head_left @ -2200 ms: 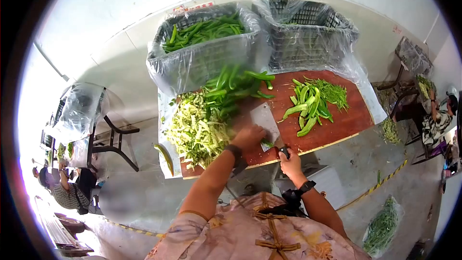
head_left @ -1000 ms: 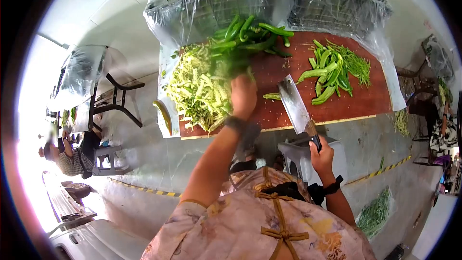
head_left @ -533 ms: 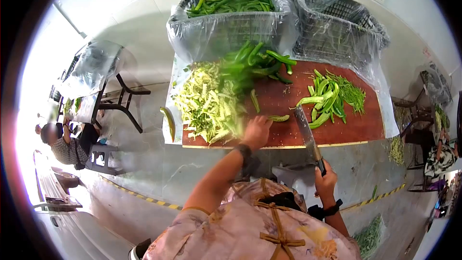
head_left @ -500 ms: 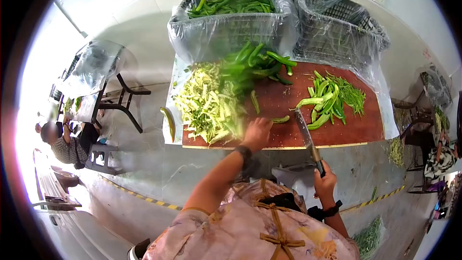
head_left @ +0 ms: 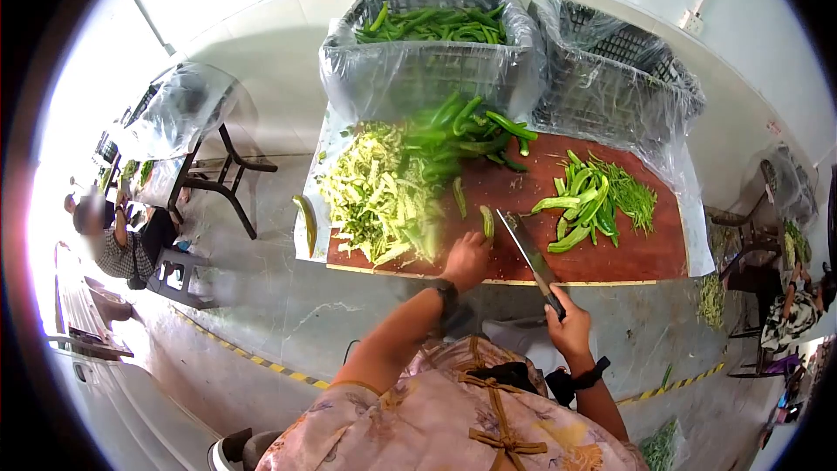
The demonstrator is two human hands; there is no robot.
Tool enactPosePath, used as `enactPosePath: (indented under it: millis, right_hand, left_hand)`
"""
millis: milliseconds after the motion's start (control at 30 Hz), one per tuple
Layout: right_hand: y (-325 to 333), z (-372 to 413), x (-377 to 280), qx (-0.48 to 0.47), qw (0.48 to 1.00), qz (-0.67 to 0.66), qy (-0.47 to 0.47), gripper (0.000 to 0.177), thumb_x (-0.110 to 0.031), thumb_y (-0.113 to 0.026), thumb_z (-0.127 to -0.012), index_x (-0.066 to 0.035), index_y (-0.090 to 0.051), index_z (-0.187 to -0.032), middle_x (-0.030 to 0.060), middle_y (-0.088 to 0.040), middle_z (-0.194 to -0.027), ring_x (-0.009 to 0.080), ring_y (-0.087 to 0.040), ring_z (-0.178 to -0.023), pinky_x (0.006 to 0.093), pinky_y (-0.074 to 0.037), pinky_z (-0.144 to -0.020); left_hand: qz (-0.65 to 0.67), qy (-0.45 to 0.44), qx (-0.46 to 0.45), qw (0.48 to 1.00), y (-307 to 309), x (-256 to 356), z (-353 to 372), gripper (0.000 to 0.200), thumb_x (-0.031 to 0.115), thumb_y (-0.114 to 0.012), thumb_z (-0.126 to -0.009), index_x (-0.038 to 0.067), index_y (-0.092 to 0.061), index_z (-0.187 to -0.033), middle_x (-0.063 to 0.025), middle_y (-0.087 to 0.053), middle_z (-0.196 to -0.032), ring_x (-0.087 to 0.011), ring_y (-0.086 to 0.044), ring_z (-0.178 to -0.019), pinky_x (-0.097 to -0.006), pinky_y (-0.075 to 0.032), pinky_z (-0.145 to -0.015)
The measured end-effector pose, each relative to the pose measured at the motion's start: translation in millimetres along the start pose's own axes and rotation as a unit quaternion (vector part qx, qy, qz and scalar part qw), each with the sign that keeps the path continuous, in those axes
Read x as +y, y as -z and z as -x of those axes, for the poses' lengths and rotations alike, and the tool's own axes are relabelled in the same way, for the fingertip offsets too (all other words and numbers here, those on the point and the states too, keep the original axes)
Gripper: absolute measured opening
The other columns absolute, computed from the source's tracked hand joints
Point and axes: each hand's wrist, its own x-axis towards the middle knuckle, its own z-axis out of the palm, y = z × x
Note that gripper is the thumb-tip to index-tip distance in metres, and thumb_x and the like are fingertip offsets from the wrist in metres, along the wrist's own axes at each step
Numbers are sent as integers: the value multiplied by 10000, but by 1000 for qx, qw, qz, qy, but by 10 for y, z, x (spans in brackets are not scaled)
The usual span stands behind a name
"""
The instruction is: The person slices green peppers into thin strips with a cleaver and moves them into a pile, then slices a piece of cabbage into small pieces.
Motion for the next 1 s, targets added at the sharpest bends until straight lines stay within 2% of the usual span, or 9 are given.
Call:
enactPosePath:
  millis: [100,167,333,400,600,733,833,933,1000]
  right_hand:
    - [-3,29,43,34,998,-11,50,387,-99,-657,-796,-101,-634,-1182,170,-639,-751,255,-632,-632,329,-494,-606]
    - [80,111,75,10,986,148,80,396,-189,-679,-783,-185,-650,-1178,167,-626,-754,348,-621,-661,431,-488,-571]
    - [175,213,25,-2,972,205,114,403,-129,-721,-736,-183,-676,-1133,148,-630,-774,332,-616,-670,396,-510,-611]
    - [146,200,7,22,970,191,147,394,-141,-714,-747,-191,-676,-1137,134,-599,-721,320,-600,-639,395,-493,-579]
    - [139,171,-110,6,954,247,172,380,-179,-687,-778,-210,-670,-1156,104,-514,-643,296,-551,-566,401,-439,-509]
    - [99,127,-181,-22,949,276,154,382,-182,-679,-783,-209,-664,-1163,112,-525,-656,304,-558,-575,410,-444,-516]
    - [48,96,-205,-27,943,298,147,382,-180,-672,-787,-209,-661,-1167,121,-526,-660,316,-559,-578,419,-445,-520]
    - [46,107,-203,-26,949,280,144,376,-177,-666,-791,-212,-662,-1165,128,-527,-666,327,-561,-582,430,-446,-525]
    - [61,123,-213,-26,955,263,138,370,-175,-662,-795,-211,-662,-1164,126,-525,-665,329,-560,-581,431,-446,-525]
  left_hand:
    - [-32,-8,47,998,-37,13,26,278,148,-580,-776,77,-620,-1042,-77,-543,-990,-271,-521,-975,-404,-438,-785]
    - [-40,-4,47,998,-1,34,31,267,148,-578,-774,84,-624,-1029,-70,-539,-998,-264,-515,-985,-399,-432,-787]
    - [-58,-5,53,997,-1,66,60,248,150,-571,-772,98,-638,-1005,-53,-531,-1022,-250,-499,-1008,-398,-416,-803]
    - [-73,0,46,996,9,81,69,257,194,-615,-766,112,-647,-1008,-55,-535,-1039,-255,-493,-1030,-407,-411,-823]
    - [-66,18,30,997,64,89,110,379,310,-718,-713,157,-648,-1053,-73,-532,-1070,-278,-483,-1066,-421,-402,-860]
    - [-52,17,39,998,66,65,134,352,291,-690,-730,171,-650,-1059,-83,-528,-1083,-282,-481,-1063,-427,-398,-857]
    - [-96,33,-8,995,112,67,116,342,274,-661,-743,179,-644,-1071,-87,-524,-1091,-282,-481,-1063,-426,-396,-847]
    - [-73,17,10,997,145,86,124,321,253,-630,-750,176,-647,-1061,-83,-523,-1087,-278,-480,-1050,-418,-392,-835]
    - [-68,-6,56,996,98,51,131,291,235,-624,-748,167,-653,-1029,-84,-522,-1075,-274,-479,-1034,-408,-389,-829]
